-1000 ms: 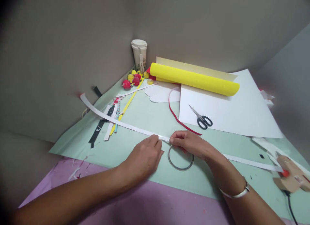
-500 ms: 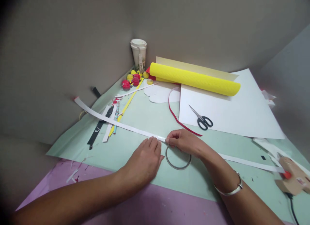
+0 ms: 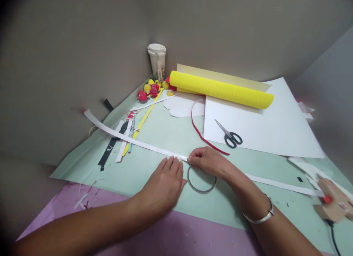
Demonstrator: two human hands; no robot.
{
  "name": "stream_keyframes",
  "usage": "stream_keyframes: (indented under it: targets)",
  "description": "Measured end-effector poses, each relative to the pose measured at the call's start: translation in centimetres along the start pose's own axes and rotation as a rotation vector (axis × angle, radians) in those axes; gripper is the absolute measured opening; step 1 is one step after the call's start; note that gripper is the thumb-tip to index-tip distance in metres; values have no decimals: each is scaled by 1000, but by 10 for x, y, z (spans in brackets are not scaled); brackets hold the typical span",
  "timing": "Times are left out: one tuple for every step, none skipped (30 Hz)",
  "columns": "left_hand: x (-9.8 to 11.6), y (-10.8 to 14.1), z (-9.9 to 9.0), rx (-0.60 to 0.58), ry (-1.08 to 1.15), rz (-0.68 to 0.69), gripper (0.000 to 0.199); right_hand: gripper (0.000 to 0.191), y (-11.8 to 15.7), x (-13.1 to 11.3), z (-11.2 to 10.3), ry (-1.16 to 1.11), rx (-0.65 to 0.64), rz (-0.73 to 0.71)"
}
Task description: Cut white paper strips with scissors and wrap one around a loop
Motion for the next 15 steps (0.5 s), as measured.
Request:
stream_keyframes:
  targets:
    - [0,0,0,0,-4,1,46,24,0,0,0,6,2,6]
    - [0,0,-1,-1,-9,1,46,24,0,0,0,14,4,11]
    - [0,0,-1,-1,-12,2,46,24,-1,0,0,23,8,17]
    - [0,0,-1,0,-15,3,46,24,-1,0,0,31,12,20]
    - [0,0,-2,2,-15,2,46,24,-1,0,0,41,16,20]
    - [0,0,-2,8,-13,3,46,24,-1,0,-1,52,18,20]
    - [0,0,-3,15,-9,5,46,24,-1,0,0,64,19,19]
    - [0,0,-3,20,-4,9,46,24,-1,0,0,76,19,18]
    - [0,0,-4,24,1,14,46,25,-1,-1,0,86,17,17]
    - [-1,0,-4,27,5,19,47,25,-1,-1,0,94,16,18]
    - [-1,0,-4,28,8,23,47,24,-1,-1,0,99,15,18]
    - [-1,0,-4,31,8,24,47,24,-2,-1,0,103,14,18]
    - [-1,0,-4,33,8,23,47,24,-2,-1,0,107,14,17]
    - [-1,0,-4,37,8,22,47,23,-2,-1,-1,110,15,17]
    - [-1,1,-4,38,8,22,47,23,-2,-2,-1,113,16,17]
Point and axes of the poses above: each hand's wrist, its own y-axis away from the middle knuckle, its own z-axis out of the palm, x = y × z, the point moved 6 cm from there along -y, towards the middle knuckle, and after that the axes turned 6 degrees about -x, right-handed, at the moved point
